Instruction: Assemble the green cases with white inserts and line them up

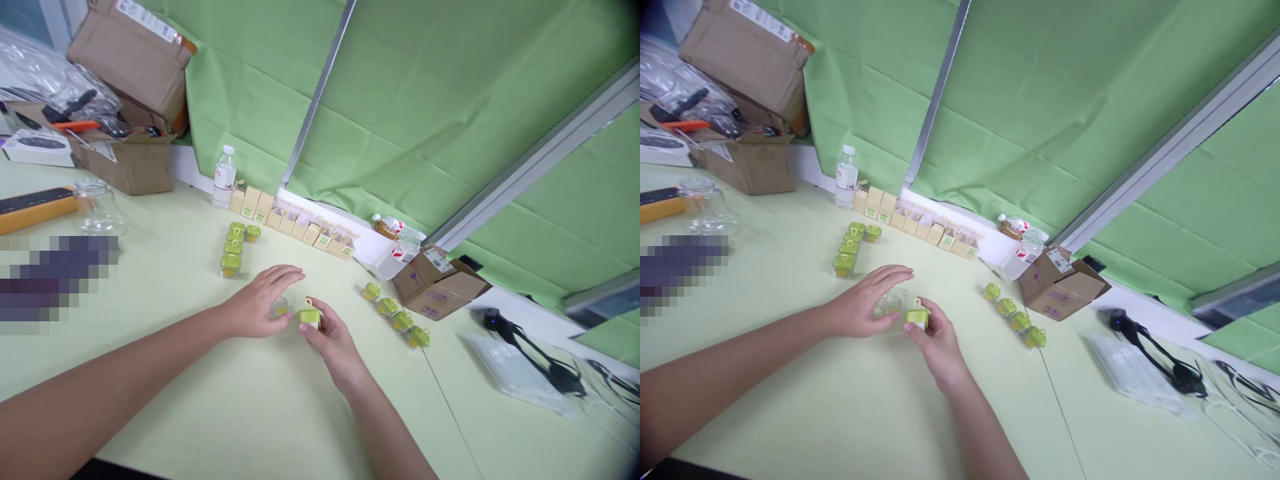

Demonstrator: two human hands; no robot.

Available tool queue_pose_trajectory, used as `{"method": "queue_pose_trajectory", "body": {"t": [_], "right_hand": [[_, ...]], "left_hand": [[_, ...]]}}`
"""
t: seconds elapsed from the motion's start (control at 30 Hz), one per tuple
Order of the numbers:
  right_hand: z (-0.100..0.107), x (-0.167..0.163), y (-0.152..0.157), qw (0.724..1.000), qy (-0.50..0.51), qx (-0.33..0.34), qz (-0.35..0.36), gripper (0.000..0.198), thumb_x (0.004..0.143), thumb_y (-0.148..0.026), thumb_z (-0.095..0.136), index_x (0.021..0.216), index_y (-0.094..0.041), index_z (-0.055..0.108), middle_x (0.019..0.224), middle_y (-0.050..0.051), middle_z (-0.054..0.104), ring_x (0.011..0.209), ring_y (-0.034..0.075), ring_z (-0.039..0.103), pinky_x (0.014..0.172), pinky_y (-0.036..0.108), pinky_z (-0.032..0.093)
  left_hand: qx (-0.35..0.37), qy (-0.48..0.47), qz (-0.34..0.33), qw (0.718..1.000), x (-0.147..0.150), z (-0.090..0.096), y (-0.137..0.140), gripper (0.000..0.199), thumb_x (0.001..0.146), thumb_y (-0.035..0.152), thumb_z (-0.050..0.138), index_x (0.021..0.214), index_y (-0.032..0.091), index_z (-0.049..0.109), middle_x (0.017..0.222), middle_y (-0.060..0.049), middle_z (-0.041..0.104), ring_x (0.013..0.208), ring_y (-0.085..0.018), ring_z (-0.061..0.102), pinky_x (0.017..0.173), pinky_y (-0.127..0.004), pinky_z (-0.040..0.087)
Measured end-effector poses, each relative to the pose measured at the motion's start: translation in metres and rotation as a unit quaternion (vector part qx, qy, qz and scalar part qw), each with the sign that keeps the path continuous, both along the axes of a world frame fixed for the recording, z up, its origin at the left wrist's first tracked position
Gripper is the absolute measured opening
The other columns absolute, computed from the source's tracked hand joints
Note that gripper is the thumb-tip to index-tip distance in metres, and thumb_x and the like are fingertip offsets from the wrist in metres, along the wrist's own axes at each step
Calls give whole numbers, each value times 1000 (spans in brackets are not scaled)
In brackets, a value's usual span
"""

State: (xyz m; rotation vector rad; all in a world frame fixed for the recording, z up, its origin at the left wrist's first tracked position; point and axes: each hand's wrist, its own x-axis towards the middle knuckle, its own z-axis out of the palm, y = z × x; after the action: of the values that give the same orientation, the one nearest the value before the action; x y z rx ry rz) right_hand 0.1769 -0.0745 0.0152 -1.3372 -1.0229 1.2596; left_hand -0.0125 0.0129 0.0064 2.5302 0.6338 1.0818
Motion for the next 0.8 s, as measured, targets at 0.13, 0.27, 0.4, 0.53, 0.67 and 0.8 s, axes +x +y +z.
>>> {"method": "queue_pose_trajectory", "body": {"t": [0.13, 0.27, 0.4, 0.53, 0.67, 0.8], "right_hand": [[1, -6, -4, 998, -9, 24, 57, 52, 67, -39, 86, 111, -22, 63, 82, 0, 66, 72, 14, 56, 67, 28, 44], [3, -8, -4, 993, -33, 57, 95, 35, 74, -42, 81, 97, -20, 68, 83, 2, 66, 77, 18, 59, 70, 31, 48], [2, -10, -4, 992, -17, 50, 111, 29, 78, -41, 77, 96, -20, 70, 90, 4, 69, 87, 22, 64, 76, 35, 52], [-3, -11, -5, 995, 2, 26, 93, 23, 77, -35, 77, 91, -18, 70, 85, 3, 68, 83, 20, 63, 73, 33, 51], [0, -12, -9, 996, 36, 12, 76, 17, 77, -23, 74, 93, -18, 70, 88, 3, 68, 82, 18, 62, 73, 32, 50], [6, -16, -11, 996, 59, 1, 67, 25, 76, -20, 72, 100, -18, 69, 92, 4, 68, 90, 20, 63, 77, 33, 51]], "left_hand": [[10, 25, -75, 997, 2, 5, -14, 82, 76, 12, 56, 152, 26, 27, 156, -6, 36, 143, -25, 34, 117, -43, 34], [20, 30, -138, 990, 7, 6, -22, 74, 75, 10, 53, 146, 25, 38, 149, -8, 46, 133, -27, 47, 112, -45, 40], [12, 37, -166, 985, 10, 7, -23, 60, 76, 9, 51, 135, 23, 52, 134, -9, 59, 119, -27, 57, 105, -44, 45], [12, 38, -165, 985, 13, 7, -25, 56, 75, 8, 52, 130, 21, 55, 129, -9, 62, 114, -27, 58, 101, -43, 48], [32, 36, -161, 986, 16, 10, -29, 54, 75, 8, 51, 129, 17, 54, 130, -11, 61, 118, -27, 54, 104, -41, 46], [49, 41, -152, 986, 17, 7, -30, 52, 76, 9, 51, 128, 16, 54, 133, -11, 59, 121, -27, 52, 106, -41, 45]]}}
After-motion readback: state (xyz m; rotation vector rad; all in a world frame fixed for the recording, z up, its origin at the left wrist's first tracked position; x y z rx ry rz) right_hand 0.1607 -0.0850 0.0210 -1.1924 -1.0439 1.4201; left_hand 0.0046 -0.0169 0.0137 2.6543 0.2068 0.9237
